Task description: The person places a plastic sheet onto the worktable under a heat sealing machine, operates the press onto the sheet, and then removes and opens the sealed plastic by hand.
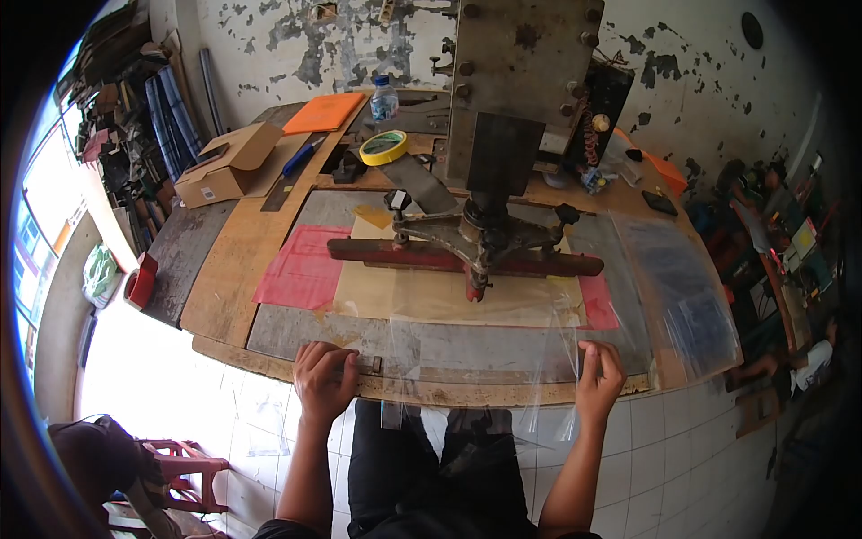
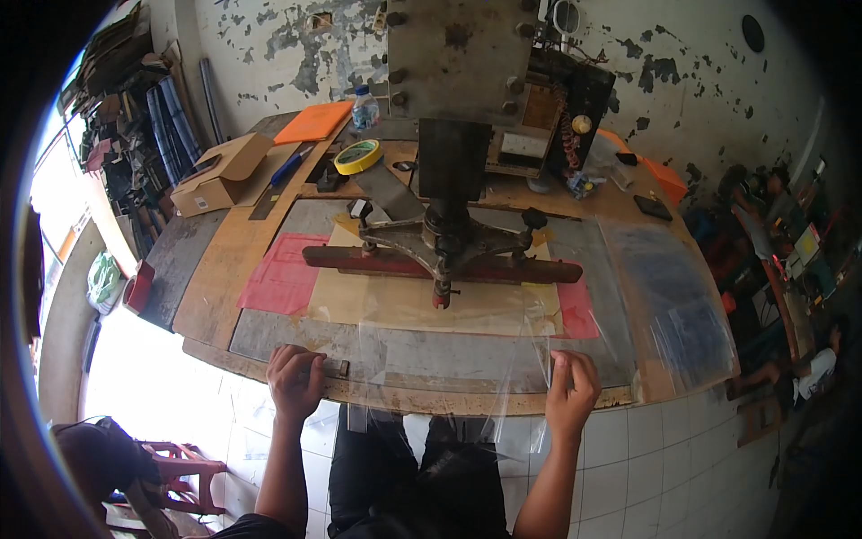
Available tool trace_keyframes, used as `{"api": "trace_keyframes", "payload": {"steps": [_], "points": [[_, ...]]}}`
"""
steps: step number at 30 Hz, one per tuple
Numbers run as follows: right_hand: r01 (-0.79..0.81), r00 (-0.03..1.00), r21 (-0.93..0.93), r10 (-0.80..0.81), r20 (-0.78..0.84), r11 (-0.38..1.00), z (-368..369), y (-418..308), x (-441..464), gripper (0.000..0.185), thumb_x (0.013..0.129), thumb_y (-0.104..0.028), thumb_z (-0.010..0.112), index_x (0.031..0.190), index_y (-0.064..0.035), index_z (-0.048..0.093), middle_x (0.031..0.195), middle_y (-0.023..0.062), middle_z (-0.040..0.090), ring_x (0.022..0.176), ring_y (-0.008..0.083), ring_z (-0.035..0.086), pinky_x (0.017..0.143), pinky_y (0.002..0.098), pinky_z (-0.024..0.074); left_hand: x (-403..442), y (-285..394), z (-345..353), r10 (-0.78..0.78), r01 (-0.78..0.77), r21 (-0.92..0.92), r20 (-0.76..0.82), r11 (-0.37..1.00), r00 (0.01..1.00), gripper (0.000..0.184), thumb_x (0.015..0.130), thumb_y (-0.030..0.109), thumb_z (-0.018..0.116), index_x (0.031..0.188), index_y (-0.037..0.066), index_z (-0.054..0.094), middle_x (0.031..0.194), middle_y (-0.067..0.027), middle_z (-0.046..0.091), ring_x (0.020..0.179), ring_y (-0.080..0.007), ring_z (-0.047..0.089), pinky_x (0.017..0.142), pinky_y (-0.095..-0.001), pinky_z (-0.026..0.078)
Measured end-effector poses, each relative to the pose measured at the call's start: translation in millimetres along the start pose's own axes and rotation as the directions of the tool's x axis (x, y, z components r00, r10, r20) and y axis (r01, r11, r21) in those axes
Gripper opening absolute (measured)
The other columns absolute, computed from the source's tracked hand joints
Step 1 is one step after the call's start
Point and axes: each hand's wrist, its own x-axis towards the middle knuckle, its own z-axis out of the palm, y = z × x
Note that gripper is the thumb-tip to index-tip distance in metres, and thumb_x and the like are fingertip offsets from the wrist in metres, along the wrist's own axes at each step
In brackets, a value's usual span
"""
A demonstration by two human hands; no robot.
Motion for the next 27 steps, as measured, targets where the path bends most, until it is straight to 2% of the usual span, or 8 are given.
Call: {"api": "trace_keyframes", "payload": {"steps": [2,9,11,14,17,27], "points": [[-0.042,0.999,0.013,0.042,0.005,0.999,0.0,0.2,-0.8,0.024,0.107,-0.016,0.061,0.1,0.0024,0.075,0.098,0.0146,0.074,0.093,0.0325,0.071,0.085,0.0413,0.054,-1.0,-2.2,1.0,0.003,-0.003,0.001,-0.004,1.0,1.0,0.003,0.085,0.006,0.075,0.083,0.006,0.073,0.079,-0.0078,0.066,0.075,-0.0287,0.064,0.073,-0.0415,0.048],[-0.044,0.999,0.011,0.043,0.01,0.999,0.8,0.1,-0.6,0.023,0.107,-0.015,0.061,0.1,0.0025,0.075,0.097,0.0143,0.073,0.092,0.0324,0.071,0.085,0.0408,0.0539,-0.8,-2.5,0.6,0.011,-0.011,0.013,-0.001,1.0,1.0,0.003,0.085,0.007,0.076,0.084,0.007,0.074,0.079,-0.0069,0.066,0.074,-0.0286,0.064,0.072,-0.0417,0.048],[-0.017,1.0,0.003,0.017,-0.007,1.0,1.3,0.0,-0.5,0.026,0.109,-0.016,0.06,0.098,0.0041,0.073,0.095,0.0128,0.073,0.089,0.0271,0.071,0.082,0.0367,0.053,-0.5,-3.7,0.7,0.01,-0.01,0.014,0.001,1.0,1.0,0.003,0.086,0.008,0.076,0.084,0.007,0.074,0.079,-0.0069,0.066,0.074,-0.0285,0.064,0.072,-0.0417,0.047],[-0.026,1.0,-0.005,0.026,-0.004,1.0,1.8,-1.3,-0.2,0.025,0.109,-0.015,0.06,0.098,0.004,0.073,0.095,0.0125,0.073,0.089,0.0265,0.071,0.083,0.0364,0.0531,-0.9,-2.9,0.5,0.009,-0.009,0.017,0.002,1.0,1.0,0.004,0.086,0.008,0.077,0.084,0.008,0.074,0.079,-0.0068,0.066,0.074,-0.0282,0.064,0.072,-0.0416,0.047],[-0.066,0.998,0.009,0.066,0.01,0.998,0.8,-4.0,0.0,0.021,0.107,-0.013,0.062,0.099,0.0023,0.075,0.097,0.014,0.073,0.09,0.0307,0.071,0.083,0.0397,0.0539,-0.1,-2.2,0.7,0.004,-0.004,0.018,-0.003,1.0,1.0,0.004,0.086,0.008,0.077,0.083,0.008,0.074,0.079,-0.0065,0.066,0.074,-0.0278,0.064,0.072,-0.0416,0.047],[-0.061,0.998,0.007,0.061,0.004,0.998,2.3,0.3,-0.3,0.02,0.106,-0.012,0.063,0.099,0.0025,0.075,0.096,0.0132,0.074,0.09,0.03,0.071,0.083,0.0389,0.0541,0.2,-3.1,0.2,0.002,-0.002,0.012,-0.003,1.0,1.0,0.004,0.084,0.008,0.078,0.082,0.008,0.074,0.078,-0.0057,0.066,0.074,-0.0266,0.064,0.071,-0.0413,0.047]]}}
